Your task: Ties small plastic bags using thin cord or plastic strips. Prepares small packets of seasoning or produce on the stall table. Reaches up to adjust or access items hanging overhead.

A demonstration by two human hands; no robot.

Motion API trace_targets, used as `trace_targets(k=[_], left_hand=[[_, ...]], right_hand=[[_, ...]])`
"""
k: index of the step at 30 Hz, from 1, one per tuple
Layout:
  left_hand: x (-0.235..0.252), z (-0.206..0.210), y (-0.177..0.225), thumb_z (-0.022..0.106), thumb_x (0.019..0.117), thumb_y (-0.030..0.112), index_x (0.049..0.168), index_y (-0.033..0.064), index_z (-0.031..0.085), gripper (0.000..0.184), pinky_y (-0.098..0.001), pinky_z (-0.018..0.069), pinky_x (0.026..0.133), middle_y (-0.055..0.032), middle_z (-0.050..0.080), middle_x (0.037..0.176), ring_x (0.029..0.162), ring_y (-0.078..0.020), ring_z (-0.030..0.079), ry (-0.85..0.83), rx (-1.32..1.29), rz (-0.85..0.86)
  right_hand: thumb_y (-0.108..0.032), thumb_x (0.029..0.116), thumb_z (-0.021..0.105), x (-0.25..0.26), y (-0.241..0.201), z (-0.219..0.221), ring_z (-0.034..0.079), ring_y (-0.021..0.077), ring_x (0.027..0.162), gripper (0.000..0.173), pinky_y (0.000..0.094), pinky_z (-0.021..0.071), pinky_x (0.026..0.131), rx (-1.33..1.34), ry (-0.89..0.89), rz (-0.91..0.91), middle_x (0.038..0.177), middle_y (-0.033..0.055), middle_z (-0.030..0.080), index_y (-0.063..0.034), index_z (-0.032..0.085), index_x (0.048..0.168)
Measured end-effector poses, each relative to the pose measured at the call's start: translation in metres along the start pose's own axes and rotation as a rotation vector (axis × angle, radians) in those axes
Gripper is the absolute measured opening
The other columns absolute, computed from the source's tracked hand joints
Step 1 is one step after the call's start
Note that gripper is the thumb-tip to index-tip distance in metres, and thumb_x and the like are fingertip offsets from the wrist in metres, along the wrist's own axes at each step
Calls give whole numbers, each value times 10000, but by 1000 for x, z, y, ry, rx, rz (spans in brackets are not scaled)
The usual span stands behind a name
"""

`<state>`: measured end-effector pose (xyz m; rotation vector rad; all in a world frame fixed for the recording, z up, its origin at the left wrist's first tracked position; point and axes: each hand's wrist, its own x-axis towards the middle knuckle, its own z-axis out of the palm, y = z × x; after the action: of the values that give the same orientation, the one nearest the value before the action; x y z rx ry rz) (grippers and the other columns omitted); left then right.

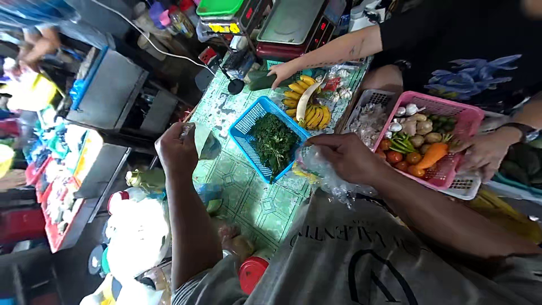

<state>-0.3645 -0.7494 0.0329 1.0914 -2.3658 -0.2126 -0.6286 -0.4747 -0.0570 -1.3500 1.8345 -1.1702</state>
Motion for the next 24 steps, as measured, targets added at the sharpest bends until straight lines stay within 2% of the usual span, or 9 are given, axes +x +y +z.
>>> trace_targets(k=[1,3,6,9,13,16,21,24], left_hand=[[4,-1,12,591,1049,256,1054,-4,722,291,-456,562,848,-163,720,986,889,-222,693,14,-37,13],[10,6,37,637,1016,276,1016,12,728,279,-351,551,801,-98,715,922,820,-115,661,53,-86,-21],[12,18,78,603,1045,336,937,4,653,353,-420,486,650,-116,615,779,668,-182,572,20,-101,-53],[13,32,105,612,1039,305,972,0,697,324,-391,533,719,-109,667,831,728,-154,622,39,-178,21],[15,50,123,638,1024,282,912,31,701,282,-292,515,689,-43,658,791,702,-68,601,55,-235,139],[16,56,130,625,1030,278,893,37,693,285,-294,511,681,-38,652,782,699,-68,597,34,-237,192],[17,65,135,601,1046,291,894,58,682,290,-271,514,648,-20,648,798,690,-63,597,-15,-268,269],[11,77,148,614,1035,232,910,22,704,261,-335,547,679,-78,660,824,726,-136,631,-62,-241,384]], right_hand=[[-136,1056,540,5,-6,5,697,115,814,259,395,602,774,-5,-24,-22,1019,12,750,-155,739,1221],[-138,1061,532,13,-17,12,704,143,820,258,429,602,783,-4,-74,-44,1011,27,750,-152,737,1217],[-141,1065,522,21,-28,18,694,153,811,257,430,591,781,18,-118,-39,975,41,742,-139,738,1204],[-161,1076,510,24,-31,17,694,154,901,263,416,570,853,35,-149,6,1047,45,740,-140,734,1213],[-179,1088,491,18,-29,14,686,134,1007,282,393,552,929,92,-154,42,1129,35,733,-136,720,1246],[-192,1097,471,13,-27,11,686,120,1024,299,383,549,938,110,-133,54,1157,25,733,-141,715,1261],[-170,1089,487,11,-20,3,692,118,969,287,373,558,905,92,-89,46,1112,26,740,-142,727,1244],[-176,1089,485,13,-17,-2,680,126,896,282,380,560,846,65,-92,77,1033,27,734,-157,727,1234]])
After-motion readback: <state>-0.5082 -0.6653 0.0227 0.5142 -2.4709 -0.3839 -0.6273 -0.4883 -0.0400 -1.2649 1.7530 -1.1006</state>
